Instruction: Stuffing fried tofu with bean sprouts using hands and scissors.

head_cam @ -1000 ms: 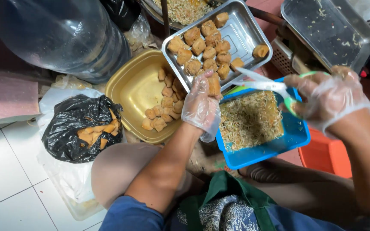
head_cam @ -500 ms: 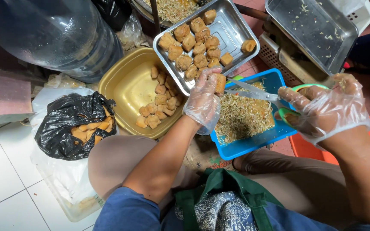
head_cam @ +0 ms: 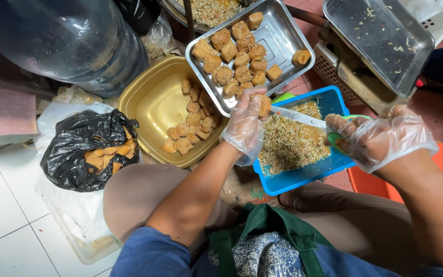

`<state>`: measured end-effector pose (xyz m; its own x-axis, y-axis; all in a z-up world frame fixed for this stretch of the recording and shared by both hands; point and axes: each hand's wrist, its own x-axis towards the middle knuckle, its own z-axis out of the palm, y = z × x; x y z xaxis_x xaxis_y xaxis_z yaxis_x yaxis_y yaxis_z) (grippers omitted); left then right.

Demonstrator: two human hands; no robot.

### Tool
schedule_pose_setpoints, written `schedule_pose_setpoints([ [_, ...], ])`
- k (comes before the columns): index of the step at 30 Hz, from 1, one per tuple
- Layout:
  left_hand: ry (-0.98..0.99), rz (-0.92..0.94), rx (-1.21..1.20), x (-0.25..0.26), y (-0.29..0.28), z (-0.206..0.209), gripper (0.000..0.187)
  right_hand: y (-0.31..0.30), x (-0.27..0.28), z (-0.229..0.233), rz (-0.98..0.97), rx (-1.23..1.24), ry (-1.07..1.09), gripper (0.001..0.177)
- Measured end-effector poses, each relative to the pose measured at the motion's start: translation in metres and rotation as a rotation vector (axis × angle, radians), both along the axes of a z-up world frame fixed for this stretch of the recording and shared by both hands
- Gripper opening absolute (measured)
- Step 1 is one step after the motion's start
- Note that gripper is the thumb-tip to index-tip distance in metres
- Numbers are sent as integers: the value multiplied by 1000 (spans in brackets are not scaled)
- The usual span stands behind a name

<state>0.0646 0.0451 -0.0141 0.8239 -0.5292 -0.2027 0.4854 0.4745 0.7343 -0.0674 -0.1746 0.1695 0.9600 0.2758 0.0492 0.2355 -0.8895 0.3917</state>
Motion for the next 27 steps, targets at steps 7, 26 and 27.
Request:
schedule_pose_setpoints([
  [7, 413, 62, -278, 18, 20, 20, 23, -22, 112, -30, -699, -101, 629, 59],
  [26, 259, -33, -219, -4, -23, -5, 26, 36, 78, -108, 314, 725, -206, 12],
  [27, 261, -44, -222, -12, -31, -11, 26, 39, 72, -102, 304, 720, -208, 12],
])
